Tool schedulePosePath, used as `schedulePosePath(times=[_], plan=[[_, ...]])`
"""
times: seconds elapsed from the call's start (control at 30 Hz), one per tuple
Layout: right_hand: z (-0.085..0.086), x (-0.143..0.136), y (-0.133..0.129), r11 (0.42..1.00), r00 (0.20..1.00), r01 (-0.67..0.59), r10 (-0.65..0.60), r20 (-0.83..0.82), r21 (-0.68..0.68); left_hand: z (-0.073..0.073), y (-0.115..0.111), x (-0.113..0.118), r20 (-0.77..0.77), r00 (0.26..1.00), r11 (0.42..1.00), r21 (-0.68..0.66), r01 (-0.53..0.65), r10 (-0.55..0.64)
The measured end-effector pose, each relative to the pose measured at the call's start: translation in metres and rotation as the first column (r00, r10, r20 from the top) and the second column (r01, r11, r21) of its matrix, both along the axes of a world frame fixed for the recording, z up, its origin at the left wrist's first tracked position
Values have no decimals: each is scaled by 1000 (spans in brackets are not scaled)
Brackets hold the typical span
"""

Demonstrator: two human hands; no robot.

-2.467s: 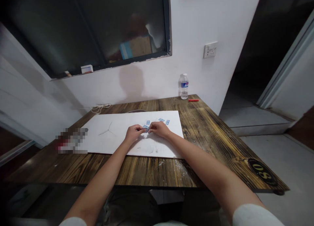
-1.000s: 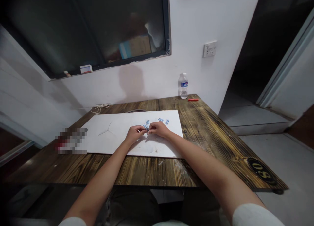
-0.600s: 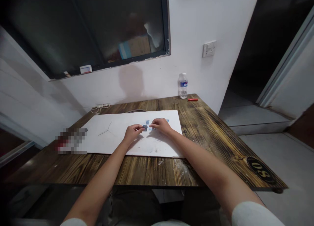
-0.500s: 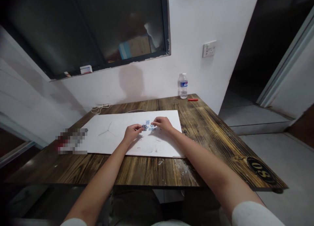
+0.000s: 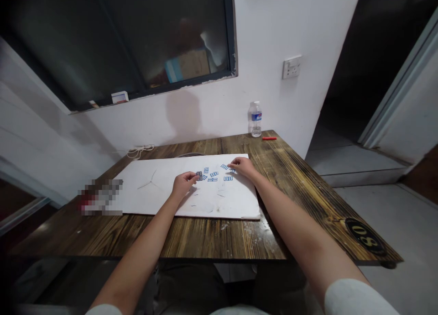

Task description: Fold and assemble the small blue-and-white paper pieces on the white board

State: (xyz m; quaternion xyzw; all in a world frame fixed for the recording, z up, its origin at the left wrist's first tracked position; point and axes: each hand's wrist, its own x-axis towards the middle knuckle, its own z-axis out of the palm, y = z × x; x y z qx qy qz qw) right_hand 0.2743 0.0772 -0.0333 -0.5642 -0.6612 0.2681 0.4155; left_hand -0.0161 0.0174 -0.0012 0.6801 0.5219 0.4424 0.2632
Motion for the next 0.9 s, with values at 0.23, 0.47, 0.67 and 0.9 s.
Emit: schedulePosePath(times=[0.23, 0.47, 0.67, 0.9], plan=[[1, 8, 0, 998, 988, -57, 60, 141, -26, 3, -3, 2, 4, 1000, 1000, 1, 7, -7], [-4, 11, 5, 999, 970, -40, 47, 239, -36, 4, -2, 2, 14, 1000, 1000, 6, -4, 4], [-7, 12, 5, 1000, 911, -12, 5, 411, 14, 5, -3, 2, 24, 999, 1000, -17, -23, 23], [-7, 10, 3, 998, 897, 62, -57, 438, 4, 6, -4, 4, 29, 1000, 999, -36, -9, 10]])
